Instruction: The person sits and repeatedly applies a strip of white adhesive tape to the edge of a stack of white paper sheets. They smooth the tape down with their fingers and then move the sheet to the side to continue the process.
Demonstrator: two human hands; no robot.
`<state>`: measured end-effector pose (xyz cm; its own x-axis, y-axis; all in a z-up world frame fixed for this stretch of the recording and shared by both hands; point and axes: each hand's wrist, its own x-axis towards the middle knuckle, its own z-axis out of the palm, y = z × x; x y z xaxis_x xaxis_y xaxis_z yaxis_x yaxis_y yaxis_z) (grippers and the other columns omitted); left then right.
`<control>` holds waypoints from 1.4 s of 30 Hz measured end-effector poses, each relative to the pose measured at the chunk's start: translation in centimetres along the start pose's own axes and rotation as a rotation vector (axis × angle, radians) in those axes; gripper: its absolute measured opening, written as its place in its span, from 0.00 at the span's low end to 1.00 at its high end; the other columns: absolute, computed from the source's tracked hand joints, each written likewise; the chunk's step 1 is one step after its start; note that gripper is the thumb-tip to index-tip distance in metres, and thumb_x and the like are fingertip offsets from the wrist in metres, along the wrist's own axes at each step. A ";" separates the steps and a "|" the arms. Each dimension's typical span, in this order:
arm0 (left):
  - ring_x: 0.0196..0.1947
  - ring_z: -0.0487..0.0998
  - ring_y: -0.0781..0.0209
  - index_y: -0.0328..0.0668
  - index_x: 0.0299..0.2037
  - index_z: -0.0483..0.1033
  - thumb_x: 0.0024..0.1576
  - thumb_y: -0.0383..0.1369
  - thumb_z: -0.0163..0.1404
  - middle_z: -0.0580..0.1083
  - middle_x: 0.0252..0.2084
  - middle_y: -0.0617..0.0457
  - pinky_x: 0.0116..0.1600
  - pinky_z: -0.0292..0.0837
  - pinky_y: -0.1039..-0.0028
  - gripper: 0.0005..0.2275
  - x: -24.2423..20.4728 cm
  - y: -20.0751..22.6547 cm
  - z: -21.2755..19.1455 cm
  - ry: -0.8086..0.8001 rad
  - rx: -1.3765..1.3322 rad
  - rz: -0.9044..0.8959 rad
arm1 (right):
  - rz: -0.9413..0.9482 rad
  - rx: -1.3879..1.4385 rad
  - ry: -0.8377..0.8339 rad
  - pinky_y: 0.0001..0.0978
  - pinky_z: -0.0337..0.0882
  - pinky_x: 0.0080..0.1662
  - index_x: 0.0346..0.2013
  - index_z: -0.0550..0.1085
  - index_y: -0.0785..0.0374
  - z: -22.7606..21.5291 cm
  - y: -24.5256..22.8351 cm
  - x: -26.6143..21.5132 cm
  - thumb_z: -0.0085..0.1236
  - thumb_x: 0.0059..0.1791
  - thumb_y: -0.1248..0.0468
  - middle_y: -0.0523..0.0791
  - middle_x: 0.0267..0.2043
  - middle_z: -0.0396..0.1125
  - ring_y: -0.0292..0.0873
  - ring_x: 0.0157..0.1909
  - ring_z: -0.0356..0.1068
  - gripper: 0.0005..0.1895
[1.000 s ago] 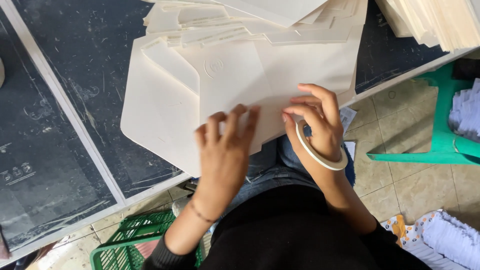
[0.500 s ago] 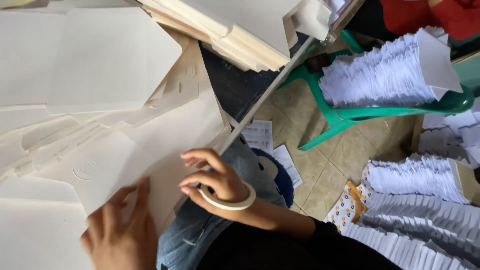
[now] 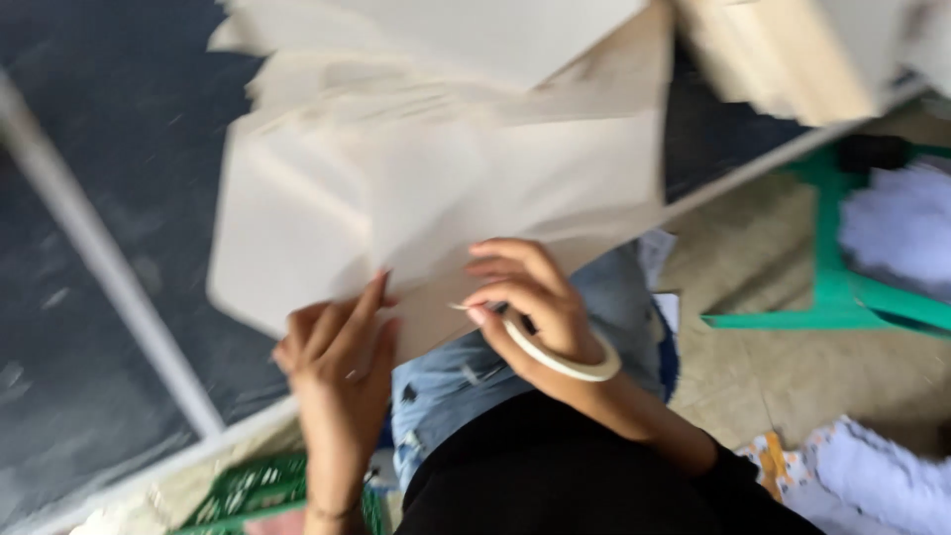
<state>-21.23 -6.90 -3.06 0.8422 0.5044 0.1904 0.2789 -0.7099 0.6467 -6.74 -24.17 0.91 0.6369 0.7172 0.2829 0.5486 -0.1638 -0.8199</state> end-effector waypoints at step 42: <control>0.49 0.67 0.51 0.66 0.67 0.78 0.61 0.37 0.66 0.75 0.59 0.58 0.47 0.59 0.62 0.23 2.0 4.6 4.2 -0.023 0.129 0.076 | 0.008 -0.300 0.108 0.43 0.81 0.51 0.33 0.74 0.62 -4.7 6.0 -0.2 0.82 0.45 0.68 0.57 0.67 0.62 0.53 0.53 0.76 0.18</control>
<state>-16.34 -11.23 -2.83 0.8729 0.4367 0.2173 0.2700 -0.8036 0.5304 -1.05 -28.45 -1.72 0.6865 0.6419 0.3415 0.6687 -0.3729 -0.6433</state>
